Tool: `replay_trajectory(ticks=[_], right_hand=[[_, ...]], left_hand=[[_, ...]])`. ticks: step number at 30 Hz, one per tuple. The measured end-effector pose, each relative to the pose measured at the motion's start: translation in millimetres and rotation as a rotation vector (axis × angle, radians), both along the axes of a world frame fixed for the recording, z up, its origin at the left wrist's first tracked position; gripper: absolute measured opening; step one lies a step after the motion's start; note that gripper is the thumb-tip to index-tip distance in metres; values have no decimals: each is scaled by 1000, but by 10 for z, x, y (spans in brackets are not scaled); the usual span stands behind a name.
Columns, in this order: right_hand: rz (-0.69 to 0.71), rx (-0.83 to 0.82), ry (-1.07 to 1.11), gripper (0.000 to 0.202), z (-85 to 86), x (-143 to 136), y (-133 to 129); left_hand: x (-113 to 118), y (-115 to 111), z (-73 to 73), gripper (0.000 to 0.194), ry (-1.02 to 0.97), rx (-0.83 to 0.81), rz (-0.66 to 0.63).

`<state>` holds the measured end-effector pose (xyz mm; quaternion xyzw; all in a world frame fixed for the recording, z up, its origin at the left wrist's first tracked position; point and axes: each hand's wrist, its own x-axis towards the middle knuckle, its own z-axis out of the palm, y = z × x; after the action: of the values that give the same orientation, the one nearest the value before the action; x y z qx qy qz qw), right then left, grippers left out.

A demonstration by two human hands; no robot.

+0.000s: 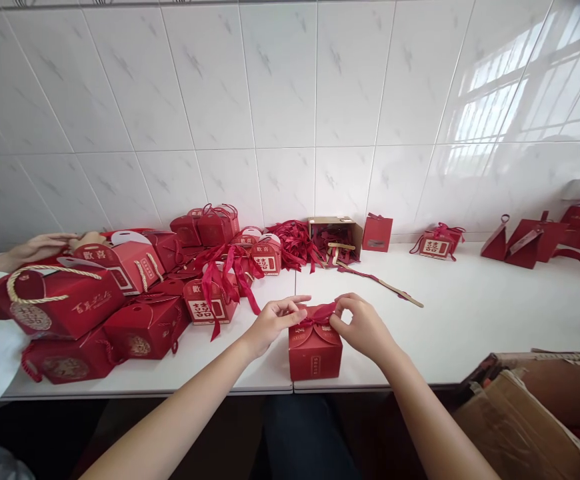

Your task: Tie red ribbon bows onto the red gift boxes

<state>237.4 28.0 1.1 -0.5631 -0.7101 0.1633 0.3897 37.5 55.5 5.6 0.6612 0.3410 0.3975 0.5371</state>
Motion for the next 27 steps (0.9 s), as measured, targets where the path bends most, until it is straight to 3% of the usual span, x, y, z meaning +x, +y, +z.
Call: replay_trajectory(ticks=[4, 8, 13, 21, 24, 27], right_hand=[[-13, 4, 54, 9, -39, 8, 13], [-40, 67, 94, 9, -52, 69, -5], [-63, 118, 124, 9, -83, 151, -43], [-63, 114, 185, 7, -123, 208, -113], [-59, 109, 205, 7, -112, 193, -132], [-10, 69, 308, 7, -146, 239, -119]], left_hand=[[-25, -24, 23, 32, -89, -87, -35], [-17, -25, 14, 34, -21, -53, 51], [1, -25, 23, 35, 150, 119, 163], [-61, -16, 70, 27, 483, 566, 304], [-50, -19, 49, 27, 514, 590, 319], [-11, -48, 29, 31, 444, 498, 311]])
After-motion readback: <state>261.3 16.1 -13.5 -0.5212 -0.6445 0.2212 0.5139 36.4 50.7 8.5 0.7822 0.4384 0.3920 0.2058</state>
